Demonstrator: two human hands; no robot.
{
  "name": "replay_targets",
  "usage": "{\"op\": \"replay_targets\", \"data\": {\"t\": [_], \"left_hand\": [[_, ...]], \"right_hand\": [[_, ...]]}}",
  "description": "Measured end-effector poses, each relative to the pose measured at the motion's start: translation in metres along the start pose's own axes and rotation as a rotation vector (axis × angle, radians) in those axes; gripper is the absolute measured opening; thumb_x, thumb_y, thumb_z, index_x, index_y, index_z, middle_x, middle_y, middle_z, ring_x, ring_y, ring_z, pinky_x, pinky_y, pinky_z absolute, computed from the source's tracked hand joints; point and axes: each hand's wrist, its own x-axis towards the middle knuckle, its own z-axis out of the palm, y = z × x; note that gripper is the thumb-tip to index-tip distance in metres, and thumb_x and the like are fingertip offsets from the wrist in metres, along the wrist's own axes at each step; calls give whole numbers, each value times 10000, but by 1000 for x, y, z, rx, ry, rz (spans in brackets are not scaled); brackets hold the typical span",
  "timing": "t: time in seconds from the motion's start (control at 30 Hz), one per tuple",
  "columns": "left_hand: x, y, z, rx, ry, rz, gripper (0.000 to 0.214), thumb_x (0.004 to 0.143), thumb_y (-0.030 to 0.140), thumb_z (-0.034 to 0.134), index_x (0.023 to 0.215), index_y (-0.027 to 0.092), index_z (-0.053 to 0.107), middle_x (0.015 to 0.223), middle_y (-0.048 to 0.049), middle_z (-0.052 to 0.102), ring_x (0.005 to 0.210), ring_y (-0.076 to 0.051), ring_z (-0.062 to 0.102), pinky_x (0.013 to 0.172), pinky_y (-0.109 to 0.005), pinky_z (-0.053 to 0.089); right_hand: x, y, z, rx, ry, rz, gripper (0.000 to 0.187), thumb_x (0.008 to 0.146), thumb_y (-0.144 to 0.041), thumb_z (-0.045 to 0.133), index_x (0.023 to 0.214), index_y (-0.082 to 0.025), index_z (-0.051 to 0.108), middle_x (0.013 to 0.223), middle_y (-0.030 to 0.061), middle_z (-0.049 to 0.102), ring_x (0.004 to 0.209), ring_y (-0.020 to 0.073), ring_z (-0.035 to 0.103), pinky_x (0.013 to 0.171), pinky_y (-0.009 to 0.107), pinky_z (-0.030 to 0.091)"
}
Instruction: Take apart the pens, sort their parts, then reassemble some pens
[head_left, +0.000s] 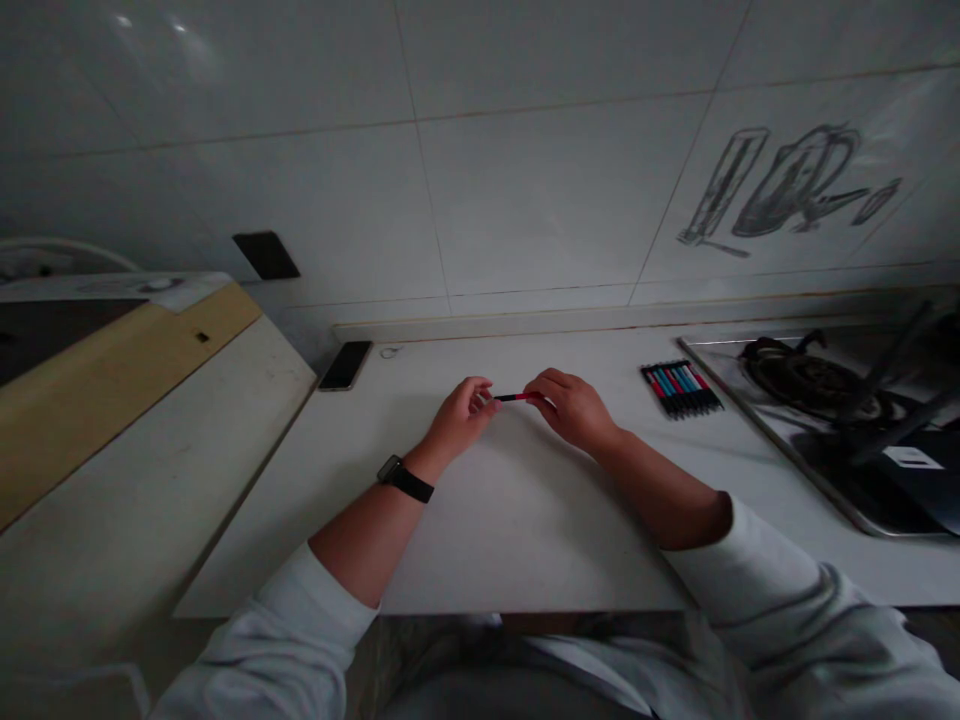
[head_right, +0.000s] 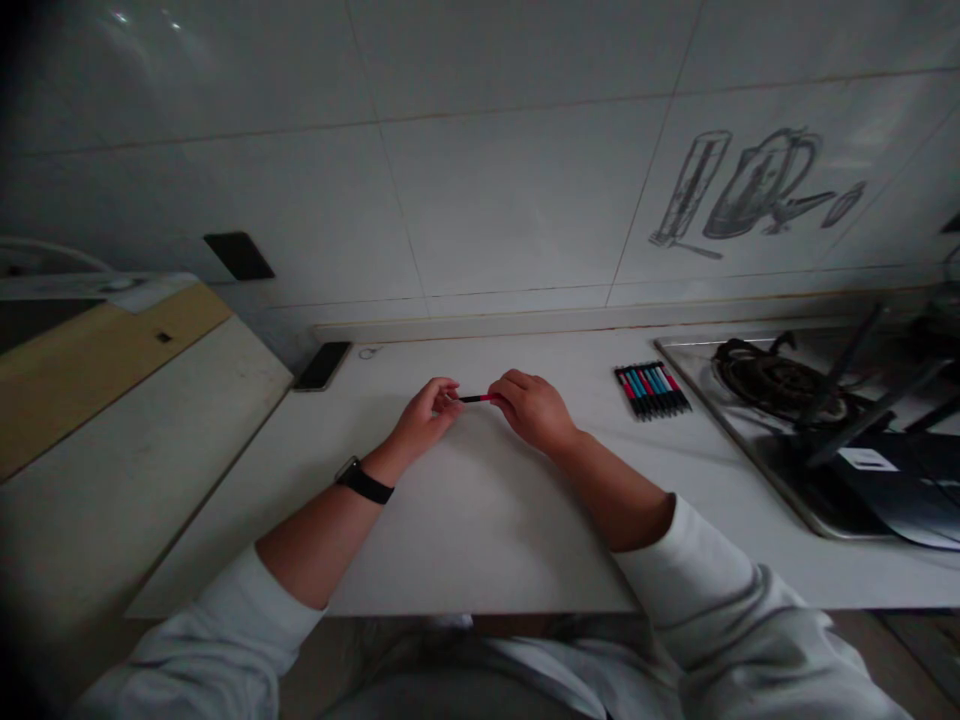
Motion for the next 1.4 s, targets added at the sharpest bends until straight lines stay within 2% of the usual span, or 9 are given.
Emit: {"op": "replay_targets", "data": {"t": [0.1, 0.2, 0.43, 0.63, 0.87, 0.97, 1.1, 1.23, 1.4], "left_hand": [[-1, 0, -1, 32, -82, -72, 431, 1037, 499, 393, 909, 189, 664, 842, -53, 705, 807, -183, 654, 779, -309, 503], [0, 1, -3, 80, -128, -73, 450, 1030, 487, 410, 788, 188, 645, 746, -30, 678, 727, -172, 626, 717, -292, 474], [2, 7, -4, 75, -19, 26, 218, 939, 386, 604, 883, 192, 686, 844, -24, 703, 802, -166, 625, 752, -272, 479], [-1, 2, -3, -1, -97, -88, 457, 1031, 503, 410, 839, 184, 675, 783, -39, 700, 733, -171, 645, 719, -288, 496], [2, 2, -5, 96, -63, 31, 244, 978, 340, 535, 888, 193, 708, 830, -20, 707, 805, -166, 640, 766, -278, 484], [1, 1, -3, 58, -60, 11, 310, 1002, 389, 506, 874, 185, 701, 841, -32, 714, 816, -169, 650, 782, -282, 492], [-1, 0, -2, 31, -101, -67, 453, 1037, 485, 411, 818, 179, 664, 753, -23, 675, 702, -157, 621, 692, -276, 473], [0, 4, -5, 129, -95, -20, 391, 1024, 421, 439, 788, 190, 648, 709, -4, 637, 689, -157, 589, 687, -276, 450], [1, 7, -7, 161, -78, 44, 291, 990, 303, 484, 814, 191, 686, 794, -22, 693, 777, -169, 626, 764, -287, 472]], "right_hand": [[0, -1, 0, 9, 3, -9, 194, 1029, -276, 536, 1030, -195, 712, 986, 95, 707, 868, 202, 648, 793, 312, 483], [0, 0, 1, 15, -1, -15, 203, 1032, -281, 533, 1035, -192, 716, 989, 94, 714, 867, 203, 653, 796, 315, 487], [1, -1, -1, 53, 23, 2, 222, 1037, -295, 524, 1026, -202, 725, 967, 90, 717, 852, 197, 659, 791, 311, 489], [0, -2, -1, 62, 34, -11, 250, 1043, -319, 509, 1033, -210, 733, 989, 101, 721, 879, 208, 656, 812, 330, 495], [0, 3, -2, 83, 2, -2, 273, 1047, -344, 503, 1050, -216, 744, 959, 90, 729, 846, 198, 662, 793, 318, 498], [0, 3, -2, 81, 20, -8, 274, 1049, -340, 500, 1043, -210, 741, 963, 96, 726, 857, 200, 659, 800, 322, 500], [0, 1, -1, 75, 37, -27, 266, 1046, -335, 510, 1039, -201, 740, 982, 102, 731, 881, 204, 665, 821, 331, 506], [-1, 1, -1, 87, 9, -16, 255, 1041, -331, 522, 1050, -214, 748, 975, 91, 742, 877, 203, 677, 829, 331, 512], [-2, 6, 2, 120, -21, 27, 258, 1042, -330, 517, 1065, -233, 755, 985, 72, 750, 877, 197, 687, 825, 319, 516]]}}
